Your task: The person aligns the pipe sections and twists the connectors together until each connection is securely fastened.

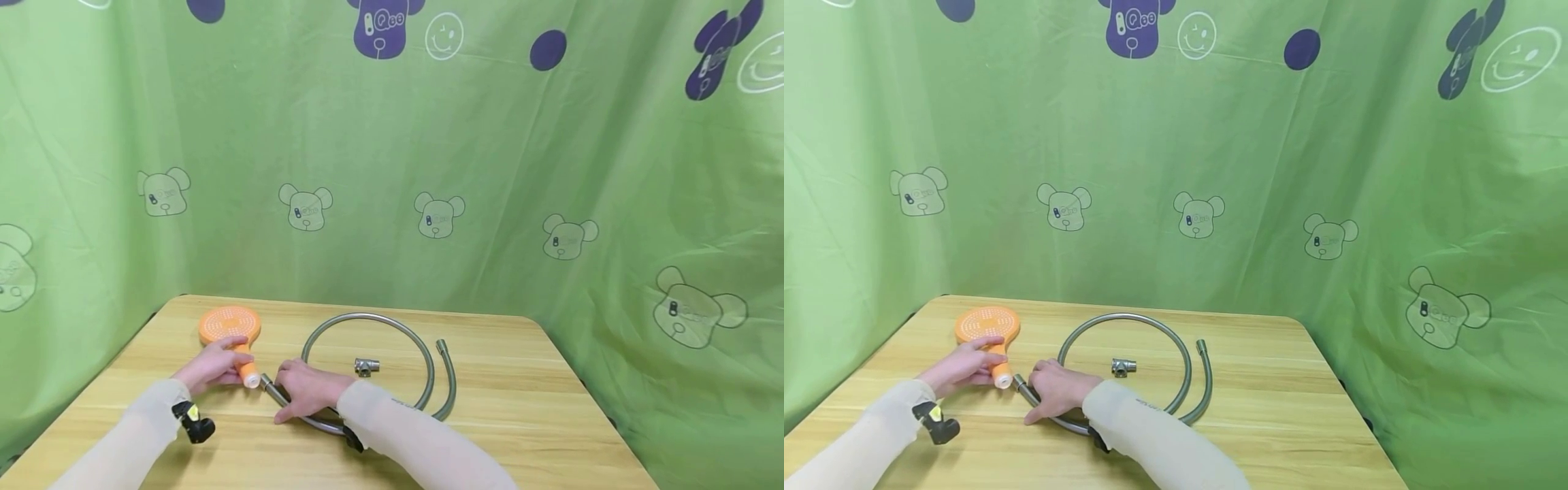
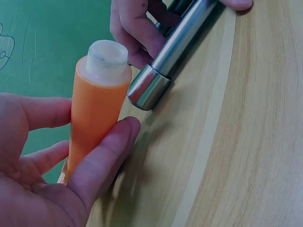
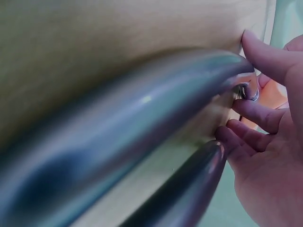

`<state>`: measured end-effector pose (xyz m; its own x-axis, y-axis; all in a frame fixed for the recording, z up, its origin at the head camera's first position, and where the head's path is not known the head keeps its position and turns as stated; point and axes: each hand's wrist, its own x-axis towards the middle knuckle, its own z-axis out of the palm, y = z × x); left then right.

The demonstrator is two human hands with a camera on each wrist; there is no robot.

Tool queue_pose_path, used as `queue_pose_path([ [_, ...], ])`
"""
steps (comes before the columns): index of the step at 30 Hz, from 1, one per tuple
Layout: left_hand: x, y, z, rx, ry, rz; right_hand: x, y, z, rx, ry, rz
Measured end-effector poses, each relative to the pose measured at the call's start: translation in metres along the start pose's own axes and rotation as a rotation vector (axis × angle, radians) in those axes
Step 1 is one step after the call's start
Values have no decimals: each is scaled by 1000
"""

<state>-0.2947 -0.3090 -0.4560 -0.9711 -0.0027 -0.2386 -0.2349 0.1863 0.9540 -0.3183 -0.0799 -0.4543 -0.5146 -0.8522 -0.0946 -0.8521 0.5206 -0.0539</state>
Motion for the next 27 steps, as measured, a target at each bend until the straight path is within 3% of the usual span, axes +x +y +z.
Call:
queue_pose_path([
  [14,0,-5,-1,-111,-8,19,-1,-1,0,-3,0,-12],
  [27,-3,2,-7,-146,71,97,1,1,6,32,35,0],
])
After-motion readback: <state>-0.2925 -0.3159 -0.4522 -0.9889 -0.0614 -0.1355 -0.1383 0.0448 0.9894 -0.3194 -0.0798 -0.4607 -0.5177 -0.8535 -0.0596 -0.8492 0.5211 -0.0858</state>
